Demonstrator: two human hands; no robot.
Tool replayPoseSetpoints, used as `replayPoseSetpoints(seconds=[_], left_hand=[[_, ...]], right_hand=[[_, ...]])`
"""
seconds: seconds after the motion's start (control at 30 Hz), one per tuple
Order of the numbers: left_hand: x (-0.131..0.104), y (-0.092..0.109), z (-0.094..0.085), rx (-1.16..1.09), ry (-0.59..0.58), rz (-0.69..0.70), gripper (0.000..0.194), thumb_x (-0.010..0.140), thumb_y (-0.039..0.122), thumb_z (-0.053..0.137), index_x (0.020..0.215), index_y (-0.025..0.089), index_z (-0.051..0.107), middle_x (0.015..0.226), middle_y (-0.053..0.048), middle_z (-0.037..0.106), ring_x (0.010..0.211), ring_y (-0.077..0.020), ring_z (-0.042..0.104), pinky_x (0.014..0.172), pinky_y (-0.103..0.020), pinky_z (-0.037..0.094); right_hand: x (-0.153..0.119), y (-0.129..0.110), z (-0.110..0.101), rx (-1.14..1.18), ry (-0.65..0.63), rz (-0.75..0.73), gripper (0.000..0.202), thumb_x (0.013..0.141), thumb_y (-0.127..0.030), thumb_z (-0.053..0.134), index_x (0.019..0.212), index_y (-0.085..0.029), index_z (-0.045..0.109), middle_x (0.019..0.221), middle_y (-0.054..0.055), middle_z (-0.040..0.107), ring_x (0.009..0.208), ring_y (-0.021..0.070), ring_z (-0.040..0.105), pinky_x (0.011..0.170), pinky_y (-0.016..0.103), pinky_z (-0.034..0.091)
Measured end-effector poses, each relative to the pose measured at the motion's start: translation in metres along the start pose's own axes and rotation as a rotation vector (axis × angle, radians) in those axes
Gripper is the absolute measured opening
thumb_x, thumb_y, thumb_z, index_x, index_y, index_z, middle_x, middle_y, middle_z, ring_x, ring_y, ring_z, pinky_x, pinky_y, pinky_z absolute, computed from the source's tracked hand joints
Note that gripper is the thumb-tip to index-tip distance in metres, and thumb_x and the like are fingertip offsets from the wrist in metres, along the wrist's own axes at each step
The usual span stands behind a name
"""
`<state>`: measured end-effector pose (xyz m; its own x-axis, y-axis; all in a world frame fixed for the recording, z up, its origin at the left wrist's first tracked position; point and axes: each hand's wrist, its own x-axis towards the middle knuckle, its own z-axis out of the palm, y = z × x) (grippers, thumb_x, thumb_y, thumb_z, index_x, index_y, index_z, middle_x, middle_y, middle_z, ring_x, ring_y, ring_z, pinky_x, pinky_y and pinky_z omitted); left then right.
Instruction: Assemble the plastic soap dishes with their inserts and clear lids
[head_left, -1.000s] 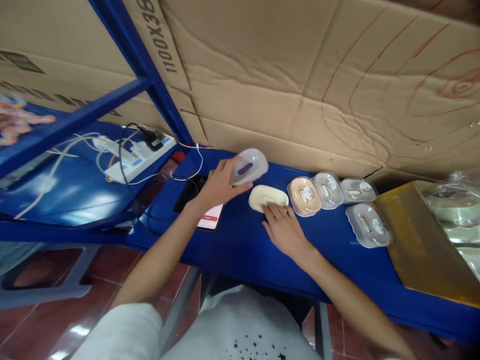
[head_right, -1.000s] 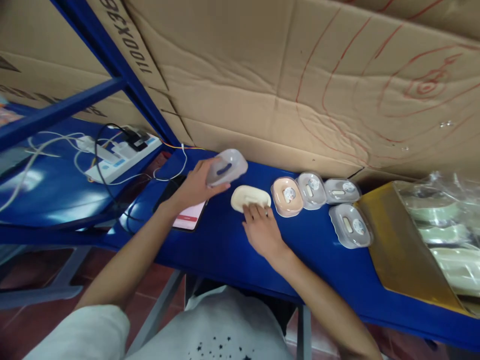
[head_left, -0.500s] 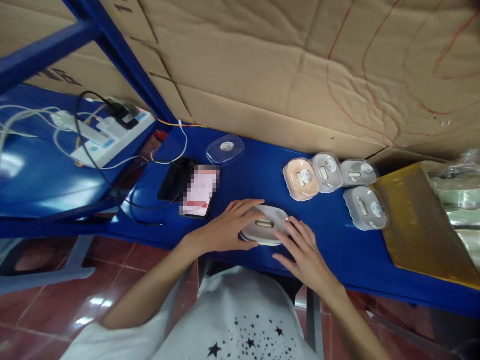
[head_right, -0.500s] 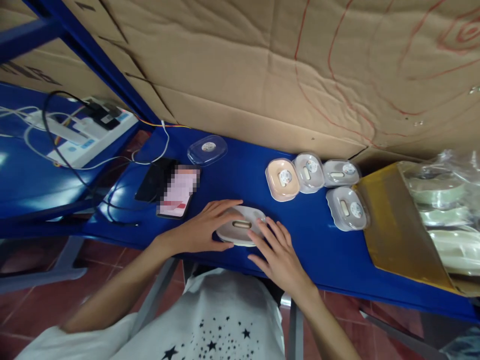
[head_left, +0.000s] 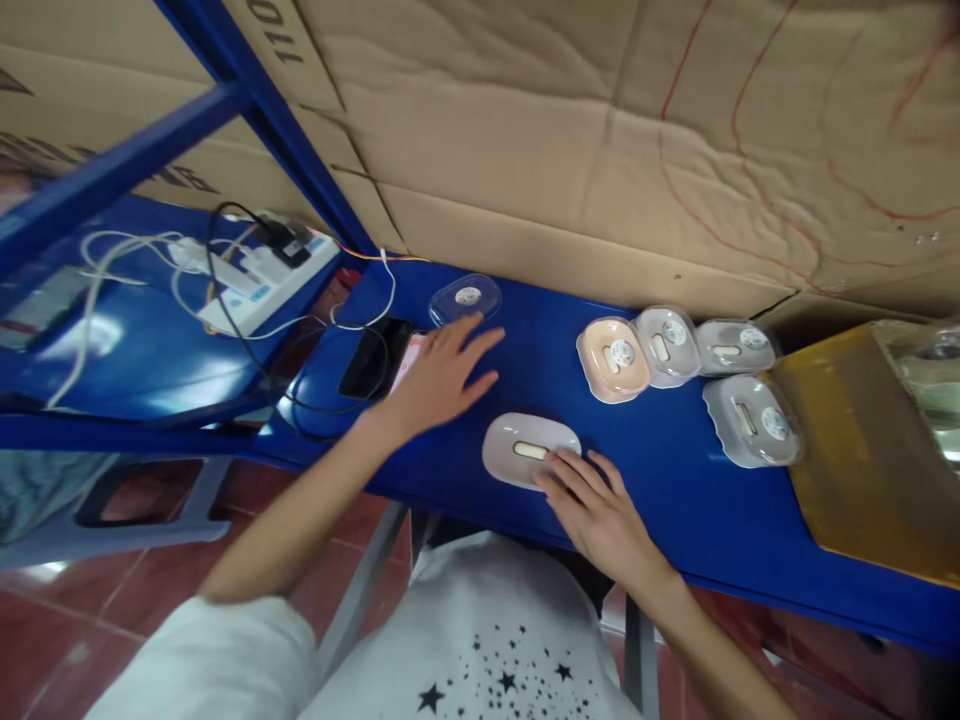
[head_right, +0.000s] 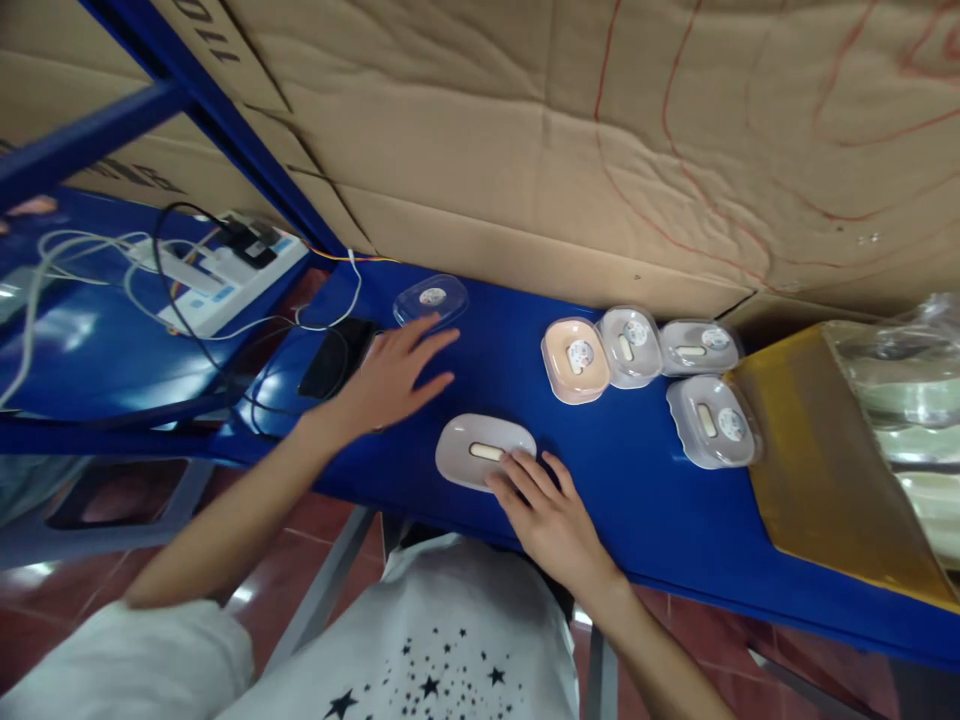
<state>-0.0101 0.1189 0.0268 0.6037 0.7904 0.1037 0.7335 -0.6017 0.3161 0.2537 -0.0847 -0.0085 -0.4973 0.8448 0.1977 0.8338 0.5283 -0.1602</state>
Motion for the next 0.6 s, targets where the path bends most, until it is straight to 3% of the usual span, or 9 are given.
replayPoseSetpoints(seconds=[0.1, 0.17, 0.23, 0.37, 0.4, 0.47, 0.6], left_hand=[[0.063, -0.026, -0.015, 0.110, -0.051, -0.320, 0.087, 0.095, 0.036, 0.077, 0.169, 0.019, 0.034, 0.177, -0.026, 0.025, 0.164, -0.0507, 0.023, 0.128, -0.071, 0.024], [0.088, -0.033, -0.021, 0.093, -0.073, -0.355, 0.089, 0.090, 0.033, 0.081, 0.166, 0.014, 0.039, 0.166, -0.031, 0.043, 0.154, -0.0557, 0.040, 0.121, -0.074, 0.033], [0.092, -0.027, -0.021, 0.058, -0.073, -0.302, 0.083, 0.091, 0.035, 0.079, 0.163, 0.014, 0.043, 0.160, -0.028, 0.051, 0.148, -0.0523, 0.050, 0.119, -0.070, 0.039], [0.042, 0.016, -0.011, -0.074, -0.132, -0.001, 0.079, 0.091, 0.049, 0.080, 0.160, 0.032, 0.045, 0.165, -0.008, 0.051, 0.151, -0.0332, 0.051, 0.126, -0.049, 0.040], [0.025, 0.028, -0.006, -0.159, -0.150, 0.156, 0.077, 0.091, 0.049, 0.079, 0.158, 0.031, 0.048, 0.166, -0.009, 0.050, 0.153, -0.0342, 0.049, 0.126, -0.050, 0.040], [-0.006, 0.048, 0.003, -0.235, -0.137, 0.344, 0.064, 0.093, 0.044, 0.076, 0.152, 0.033, 0.054, 0.168, -0.010, 0.048, 0.151, -0.0347, 0.051, 0.124, -0.055, 0.042], [-0.035, 0.061, 0.023, -0.286, -0.124, 0.435, 0.060, 0.095, 0.028, 0.071, 0.152, 0.032, 0.054, 0.173, -0.011, 0.041, 0.158, -0.0341, 0.043, 0.126, -0.058, 0.041]], right_hand=[[-0.001, 0.001, 0.001, 0.013, 0.030, 0.069, 0.045, 0.111, -0.019, 0.051, 0.155, -0.025, 0.058, 0.162, 0.006, 0.058, 0.155, 0.0251, 0.049, 0.129, 0.053, 0.038], [-0.005, 0.004, 0.002, 0.030, 0.058, 0.112, 0.050, 0.112, -0.023, 0.052, 0.161, -0.026, 0.050, 0.167, 0.009, 0.053, 0.158, 0.0266, 0.046, 0.128, 0.054, 0.040], [-0.012, 0.009, 0.003, 0.049, 0.107, 0.173, 0.061, 0.111, -0.027, 0.053, 0.170, -0.026, 0.036, 0.171, 0.013, 0.046, 0.160, 0.0298, 0.042, 0.127, 0.057, 0.042], [-0.028, 0.015, 0.003, 0.085, 0.258, 0.327, 0.084, 0.108, -0.033, 0.061, 0.176, -0.029, 0.013, 0.178, 0.019, 0.030, 0.162, 0.0380, 0.037, 0.122, 0.064, 0.047], [-0.031, 0.015, 0.003, 0.095, 0.283, 0.340, 0.087, 0.107, -0.033, 0.063, 0.176, -0.030, 0.010, 0.179, 0.019, 0.026, 0.163, 0.0393, 0.036, 0.121, 0.064, 0.048], [-0.034, 0.014, 0.001, 0.109, 0.299, 0.323, 0.092, 0.105, -0.034, 0.066, 0.176, -0.033, 0.008, 0.181, 0.017, 0.022, 0.163, 0.0404, 0.035, 0.121, 0.065, 0.048], [-0.026, 0.012, 0.000, 0.108, 0.211, 0.215, 0.083, 0.106, -0.036, 0.066, 0.175, -0.034, 0.020, 0.177, 0.014, 0.034, 0.162, 0.0371, 0.038, 0.123, 0.063, 0.045]])
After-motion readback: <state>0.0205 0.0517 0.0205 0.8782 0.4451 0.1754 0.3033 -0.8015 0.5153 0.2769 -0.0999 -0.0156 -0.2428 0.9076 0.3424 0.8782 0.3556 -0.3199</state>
